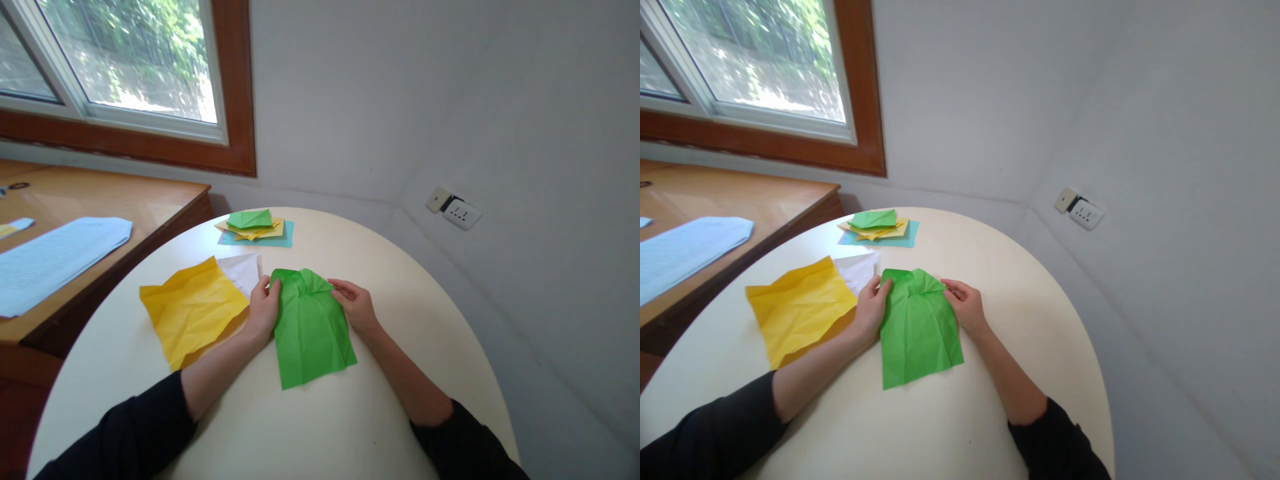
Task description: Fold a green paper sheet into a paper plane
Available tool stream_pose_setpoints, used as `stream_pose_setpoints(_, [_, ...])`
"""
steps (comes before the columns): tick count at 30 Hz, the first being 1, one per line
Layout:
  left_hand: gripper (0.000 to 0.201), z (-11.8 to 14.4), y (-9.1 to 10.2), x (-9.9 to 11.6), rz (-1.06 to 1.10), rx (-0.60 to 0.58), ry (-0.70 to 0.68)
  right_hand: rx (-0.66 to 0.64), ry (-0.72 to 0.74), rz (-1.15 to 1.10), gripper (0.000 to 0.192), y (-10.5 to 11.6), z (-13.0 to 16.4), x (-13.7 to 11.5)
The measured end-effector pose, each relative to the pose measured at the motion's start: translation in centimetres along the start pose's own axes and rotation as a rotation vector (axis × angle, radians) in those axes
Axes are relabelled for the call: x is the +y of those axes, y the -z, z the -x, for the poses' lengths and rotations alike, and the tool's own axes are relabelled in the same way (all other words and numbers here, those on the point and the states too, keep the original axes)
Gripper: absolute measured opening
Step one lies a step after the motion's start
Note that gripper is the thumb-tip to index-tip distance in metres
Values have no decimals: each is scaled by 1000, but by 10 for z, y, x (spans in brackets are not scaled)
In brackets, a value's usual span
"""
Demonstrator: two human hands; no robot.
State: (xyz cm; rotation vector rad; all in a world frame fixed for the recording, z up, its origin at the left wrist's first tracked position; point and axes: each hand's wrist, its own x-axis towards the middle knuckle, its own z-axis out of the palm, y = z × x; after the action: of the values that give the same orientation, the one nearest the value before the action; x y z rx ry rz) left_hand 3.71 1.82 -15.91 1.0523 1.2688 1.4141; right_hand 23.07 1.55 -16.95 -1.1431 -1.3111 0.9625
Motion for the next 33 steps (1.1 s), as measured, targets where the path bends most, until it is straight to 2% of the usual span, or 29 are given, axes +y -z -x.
stream_pose_setpoints(2, [22, 4, -1, 2, 7, -94, -48, 37, 101, 136, 33, -1, 2, -1])
stream_pose_setpoints(5, [19, 12, -3, 4, 33, -227, -163, 49, 341, 416, 41, -4, 7, -6])
stream_pose_setpoints(7, [18, 16, -3, 5, 14, -302, -222, 20, 470, 569, 46, -6, 12, -11])
stream_pose_setpoints(9, [18, 18, -2, 4, -19, -357, -248, -38, 532, 668, 50, -9, 16, -15])
stream_pose_setpoints(16, [20, 20, -2, 5, -73, -446, -271, -223, 512, 768, 50, -16, 22, -17])
stream_pose_setpoints(23, [19, 23, -3, 8, 63, -542, -244, -233, 484, 844, 54, -20, 24, -20])
stream_pose_setpoints(28, [17, 20, -4, 6, 92, -489, -222, -199, 489, 910, 55, -25, 29, -24])
stream_pose_setpoints(33, [16, 19, -2, 5, -121, -399, -335, -193, 436, 978, 55, -27, 32, -30])
